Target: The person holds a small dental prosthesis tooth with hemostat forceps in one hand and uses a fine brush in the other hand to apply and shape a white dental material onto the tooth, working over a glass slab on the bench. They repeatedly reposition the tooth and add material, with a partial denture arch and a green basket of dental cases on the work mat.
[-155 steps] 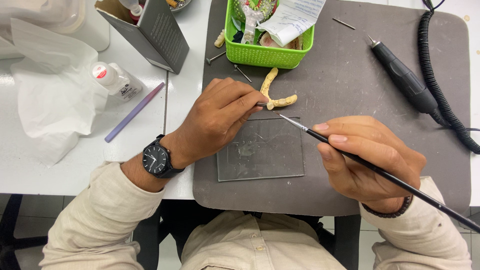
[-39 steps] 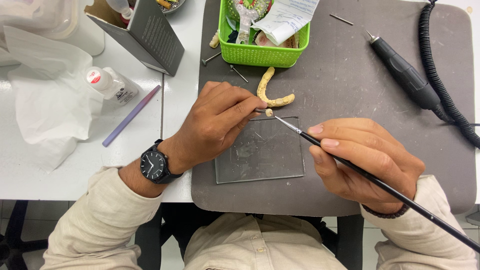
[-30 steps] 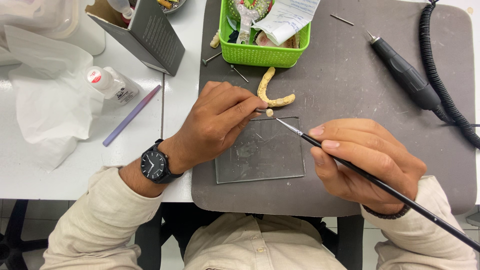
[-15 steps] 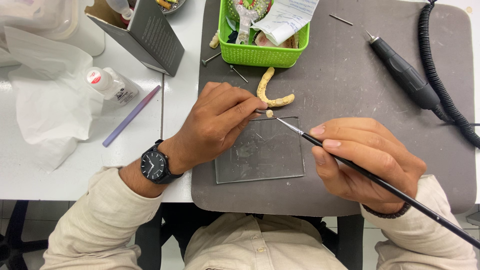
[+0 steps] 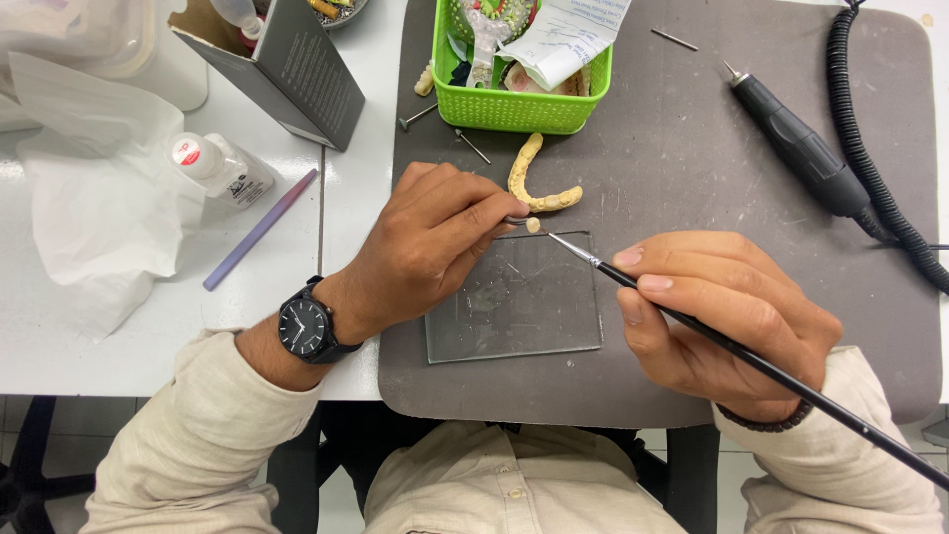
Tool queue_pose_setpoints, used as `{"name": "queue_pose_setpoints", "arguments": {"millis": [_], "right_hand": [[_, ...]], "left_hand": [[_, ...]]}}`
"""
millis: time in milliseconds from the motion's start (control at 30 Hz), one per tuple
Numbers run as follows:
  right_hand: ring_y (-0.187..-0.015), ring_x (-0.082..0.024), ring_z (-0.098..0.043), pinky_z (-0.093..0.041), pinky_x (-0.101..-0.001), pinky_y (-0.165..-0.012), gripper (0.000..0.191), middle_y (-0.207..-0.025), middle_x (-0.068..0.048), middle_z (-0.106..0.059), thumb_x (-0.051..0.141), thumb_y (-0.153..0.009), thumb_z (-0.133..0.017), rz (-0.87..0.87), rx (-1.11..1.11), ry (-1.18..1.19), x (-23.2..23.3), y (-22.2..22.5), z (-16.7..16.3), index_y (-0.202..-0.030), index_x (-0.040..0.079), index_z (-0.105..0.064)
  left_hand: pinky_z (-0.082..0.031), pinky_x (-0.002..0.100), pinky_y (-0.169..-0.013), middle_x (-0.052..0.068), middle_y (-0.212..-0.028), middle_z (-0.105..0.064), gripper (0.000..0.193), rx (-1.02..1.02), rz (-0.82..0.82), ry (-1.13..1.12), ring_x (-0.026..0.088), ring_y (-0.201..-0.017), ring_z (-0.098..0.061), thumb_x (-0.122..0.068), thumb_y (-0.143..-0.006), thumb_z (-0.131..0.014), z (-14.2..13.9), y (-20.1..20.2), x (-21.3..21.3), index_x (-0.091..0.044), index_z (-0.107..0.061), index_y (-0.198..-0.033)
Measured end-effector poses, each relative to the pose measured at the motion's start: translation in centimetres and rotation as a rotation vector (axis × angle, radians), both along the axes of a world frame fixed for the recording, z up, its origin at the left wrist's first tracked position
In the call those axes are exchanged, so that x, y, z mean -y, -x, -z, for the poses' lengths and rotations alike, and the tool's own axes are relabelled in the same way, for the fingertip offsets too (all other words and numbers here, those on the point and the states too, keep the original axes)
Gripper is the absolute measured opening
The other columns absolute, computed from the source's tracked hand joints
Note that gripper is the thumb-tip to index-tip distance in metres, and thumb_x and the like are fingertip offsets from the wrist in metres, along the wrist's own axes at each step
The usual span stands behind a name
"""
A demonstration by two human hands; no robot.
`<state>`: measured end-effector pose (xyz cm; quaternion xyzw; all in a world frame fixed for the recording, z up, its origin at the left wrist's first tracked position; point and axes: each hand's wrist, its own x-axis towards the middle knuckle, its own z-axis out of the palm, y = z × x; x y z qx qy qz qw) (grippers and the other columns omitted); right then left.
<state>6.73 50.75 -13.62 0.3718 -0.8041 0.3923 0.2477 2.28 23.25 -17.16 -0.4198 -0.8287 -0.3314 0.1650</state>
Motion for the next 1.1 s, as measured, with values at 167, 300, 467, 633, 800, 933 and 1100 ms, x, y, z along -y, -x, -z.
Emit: {"name": "queue_pose_setpoints", "arguments": {"millis": [167, 300, 467, 633, 800, 933, 1100], "right_hand": [[-0.095, -0.031, -0.075, -0.064, -0.0386, -0.082, 0.030, -0.100, -0.019, -0.071, -0.003, -0.091, -0.076, -0.002, 0.000, -0.010, 0.0, 0.0, -0.1, -0.110, 0.001, -0.052], [-0.095, -0.031, -0.075, -0.064, -0.0384, -0.082, 0.031, -0.101, -0.018, -0.071, -0.003, -0.092, -0.076, 0.005, -0.006, -0.010, 0.1, 0.0, -0.2, -0.111, 0.001, -0.052], [-0.095, -0.031, -0.075, -0.063, -0.0380, -0.081, 0.031, -0.101, -0.018, -0.071, -0.002, -0.091, -0.076, -0.001, 0.028, -0.030, 0.1, -0.2, -0.3, -0.111, 0.001, -0.053], [-0.095, -0.031, -0.075, -0.064, -0.0384, -0.082, 0.032, -0.101, -0.018, -0.071, -0.003, -0.091, -0.076, 0.007, 0.001, -0.018, 0.1, -0.1, -0.2, -0.112, 0.001, -0.053], [-0.095, -0.031, -0.075, -0.064, -0.0388, -0.082, 0.031, -0.099, -0.018, -0.071, -0.002, -0.091, -0.077, 0.008, -0.010, -0.007, -0.1, -0.1, 0.2, -0.111, 0.001, -0.052], [-0.097, -0.030, -0.075, -0.063, -0.0378, -0.082, 0.032, -0.102, -0.017, -0.070, -0.001, -0.093, -0.075, 0.007, 0.001, 0.023, -0.7, -0.4, 0.6, -0.113, 0.002, -0.050], [-0.098, -0.030, -0.073, -0.061, -0.0340, -0.080, 0.028, -0.109, -0.020, -0.067, 0.002, -0.100, -0.069, 0.025, -0.064, 0.058, -1.4, 0.0, 1.5, -0.114, 0.003, -0.045]], "left_hand": [[-0.044, 0.036, -0.087, 0.003, -0.111, -0.067, 0.027, 0.007, 0.001, 0.001, 0.019, -0.095, -0.063, -0.005, -0.098, -0.076, -0.1, -0.1, 0.1, -0.005, -0.067, -0.123], [-0.044, 0.037, -0.088, 0.004, -0.112, -0.067, 0.027, 0.005, 0.001, 0.003, 0.019, -0.096, -0.063, -0.005, -0.098, -0.076, -0.1, -0.1, 0.1, -0.005, -0.067, -0.123], [-0.044, 0.036, -0.087, 0.004, -0.112, -0.067, 0.027, 0.001, 0.001, 0.005, 0.019, -0.096, -0.063, -0.005, -0.098, -0.076, 0.0, -0.1, 0.1, -0.004, -0.067, -0.123], [-0.044, 0.036, -0.087, 0.003, -0.111, -0.067, 0.027, 0.003, 0.001, 0.002, 0.019, -0.095, -0.063, -0.004, -0.098, -0.077, 0.1, -0.1, 0.0, -0.005, -0.067, -0.123], [-0.044, 0.037, -0.088, 0.004, -0.112, -0.068, 0.028, 0.008, 0.002, 0.005, 0.019, -0.096, -0.063, -0.004, -0.097, -0.077, 0.1, -0.1, 0.1, -0.004, -0.067, -0.123], [-0.045, 0.036, -0.089, 0.003, -0.112, -0.068, 0.029, 0.011, 0.002, 0.006, 0.019, -0.097, -0.064, -0.003, -0.098, -0.076, 0.1, -0.1, 0.1, -0.005, -0.067, -0.125], [-0.046, 0.036, -0.088, 0.004, -0.112, -0.068, 0.032, -0.004, -0.006, 0.003, 0.019, -0.098, -0.065, -0.004, -0.098, -0.076, 0.3, 0.1, 0.0, -0.005, -0.066, -0.129]]}}
